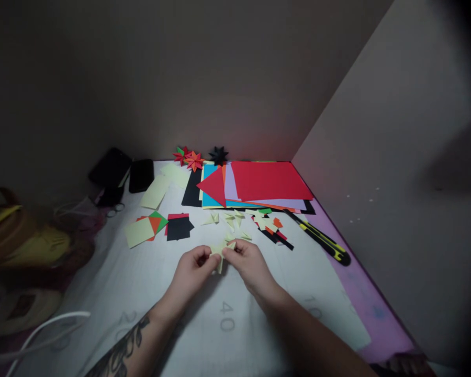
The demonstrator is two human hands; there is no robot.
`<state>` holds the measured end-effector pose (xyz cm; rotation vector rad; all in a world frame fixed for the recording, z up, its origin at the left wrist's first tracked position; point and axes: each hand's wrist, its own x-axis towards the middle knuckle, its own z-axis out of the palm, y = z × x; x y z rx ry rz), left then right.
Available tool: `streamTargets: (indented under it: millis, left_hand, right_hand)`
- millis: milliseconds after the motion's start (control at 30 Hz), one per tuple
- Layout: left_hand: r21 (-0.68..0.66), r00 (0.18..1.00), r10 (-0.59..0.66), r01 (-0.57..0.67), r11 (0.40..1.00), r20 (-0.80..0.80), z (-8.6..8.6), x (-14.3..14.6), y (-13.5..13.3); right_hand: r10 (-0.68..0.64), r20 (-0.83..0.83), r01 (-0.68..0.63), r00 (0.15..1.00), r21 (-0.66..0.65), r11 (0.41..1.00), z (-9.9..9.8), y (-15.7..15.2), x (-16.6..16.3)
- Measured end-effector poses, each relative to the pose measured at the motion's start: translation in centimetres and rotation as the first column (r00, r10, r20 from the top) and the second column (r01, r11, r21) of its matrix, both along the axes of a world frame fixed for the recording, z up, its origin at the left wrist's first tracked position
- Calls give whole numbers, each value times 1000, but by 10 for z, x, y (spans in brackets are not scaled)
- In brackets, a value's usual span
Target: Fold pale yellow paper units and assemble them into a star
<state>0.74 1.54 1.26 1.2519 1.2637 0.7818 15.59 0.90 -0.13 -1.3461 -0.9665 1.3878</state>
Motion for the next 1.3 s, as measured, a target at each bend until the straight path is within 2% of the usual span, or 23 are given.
streamTargets:
  millis: [167, 300, 367, 400, 467, 567, 667, 733, 800, 833, 933, 1067, 1167, 1300]
  left_hand:
    - [18, 998, 22, -21, 1000, -63, 4, 0, -1]
    - [34, 997, -12, 14, 999, -74, 2, 0, -2]
    - [64, 995, -32, 38, 997, -96, -1, -1, -2]
    - [83, 993, -29, 39, 996, -116, -2, -2, -2]
    - [118, 987, 11, 8, 993, -159, -2, -4, 1]
    - [189, 968, 75, -29, 982, -238, 4, -7, 15]
    - [335, 899, 82, 75, 939, -430, 14, -2, 41]
    - [404, 801, 125, 154, 902, -585, 18, 5, 62]
    - [373, 716, 125, 200, 906, -687, 18, 15, 82]
    - [349, 710, 109, 201, 915, -696, 16, 19, 91]
    - [274, 716, 61, 185, 944, -695, 6, 27, 109]
    - [205, 782, -2, 166, 965, -623, 0, 21, 115]
    - [179, 854, -73, 190, 965, -515, 9, 12, 104]
    - [192, 931, -73, 149, 970, -356, 25, 4, 70]
  right_hand:
    - [33, -35, -32, 999, 19, 999, 1, -2, -2]
    - [3, 24, -4, 1000, 31, 1000, 4, 0, 3]
    - [-78, -2, 77, 997, 52, 996, 7, 6, 15]
    - [-159, -52, 162, 986, 54, 985, 9, 9, 22]
    - [-345, -158, 361, 925, 87, 929, 13, 17, 39]
    - [-491, -276, 518, 826, 29, 855, 16, 27, 59]
    - [-499, -333, 513, 800, -51, 857, 15, 31, 64]
    - [-439, -331, 450, 836, -45, 892, 14, 30, 60]
    - [-377, -328, 389, 866, -33, 921, 12, 29, 56]
    - [-355, -328, 366, 875, -29, 930, 11, 29, 54]
    - [-335, -349, 343, 876, -41, 939, 12, 29, 52]
    - [-381, -430, 350, 818, -152, 924, 18, 28, 52]
    - [-379, -422, 344, 823, -161, 925, 20, 26, 49]
    - [-320, -265, 323, 910, -34, 946, 16, 19, 39]
